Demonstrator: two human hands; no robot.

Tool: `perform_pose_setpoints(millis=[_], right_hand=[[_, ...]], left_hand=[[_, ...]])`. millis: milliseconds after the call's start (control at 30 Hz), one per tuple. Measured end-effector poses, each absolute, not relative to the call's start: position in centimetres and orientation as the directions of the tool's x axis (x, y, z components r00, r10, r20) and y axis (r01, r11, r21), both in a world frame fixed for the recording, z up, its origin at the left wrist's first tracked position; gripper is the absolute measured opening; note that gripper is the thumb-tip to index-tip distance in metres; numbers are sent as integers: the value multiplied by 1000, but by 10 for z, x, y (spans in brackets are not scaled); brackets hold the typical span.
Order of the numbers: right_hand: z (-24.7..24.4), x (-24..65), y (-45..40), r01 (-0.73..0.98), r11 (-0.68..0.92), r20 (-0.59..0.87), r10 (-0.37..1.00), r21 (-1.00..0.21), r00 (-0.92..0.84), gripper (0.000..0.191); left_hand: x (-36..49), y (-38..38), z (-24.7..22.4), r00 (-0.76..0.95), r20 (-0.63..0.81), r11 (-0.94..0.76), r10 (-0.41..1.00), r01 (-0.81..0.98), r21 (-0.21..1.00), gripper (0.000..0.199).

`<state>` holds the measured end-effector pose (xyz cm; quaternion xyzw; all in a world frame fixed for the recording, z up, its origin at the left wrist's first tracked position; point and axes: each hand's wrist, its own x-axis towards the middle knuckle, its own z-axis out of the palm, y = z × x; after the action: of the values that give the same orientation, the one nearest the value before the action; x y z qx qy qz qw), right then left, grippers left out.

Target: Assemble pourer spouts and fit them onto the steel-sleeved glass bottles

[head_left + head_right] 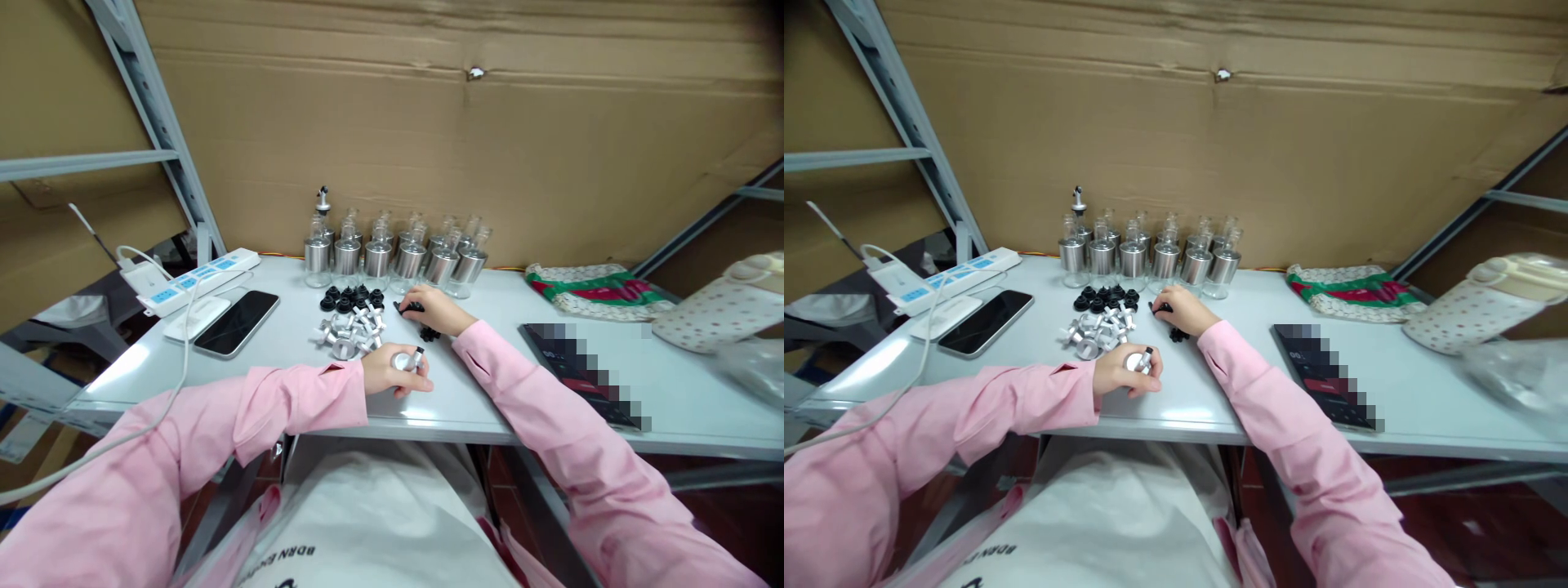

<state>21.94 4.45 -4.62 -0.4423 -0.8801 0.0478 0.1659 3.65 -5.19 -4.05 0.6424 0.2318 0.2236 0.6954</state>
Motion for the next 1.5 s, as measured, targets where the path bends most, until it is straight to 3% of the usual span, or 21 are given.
perform_pose_setpoints(millis=[433, 567, 700, 1133, 1367, 1500], right_hand=[[-41, 222, 43, 761, 582, 235, 813, -286, -533, 12], [-31, 237, 43, 787, 515, 298, 853, -341, -429, 18], [-29, 247, 45, 827, 458, 269, 884, -327, -383, 14], [-44, 237, 49, 786, 555, 205, 832, -272, -516, 13], [-28, 252, 46, 830, 428, 243, 901, -357, -360, 20], [-26, 257, 45, 865, 405, 167, 913, -296, -371, 14]], left_hand=[[37, -52, -41, 791, -38, 80, 610, -14, 997, 32], [36, -53, -40, 789, -39, 78, 612, -11, 997, 32], [36, -52, -41, 794, -39, 76, 607, -10, 997, 29], [37, -51, -43, 789, -42, 80, 613, -9, 997, 31], [36, -52, -42, 787, -35, 90, 616, -26, 996, 34], [36, -52, -42, 783, -39, 92, 621, -24, 995, 36]])
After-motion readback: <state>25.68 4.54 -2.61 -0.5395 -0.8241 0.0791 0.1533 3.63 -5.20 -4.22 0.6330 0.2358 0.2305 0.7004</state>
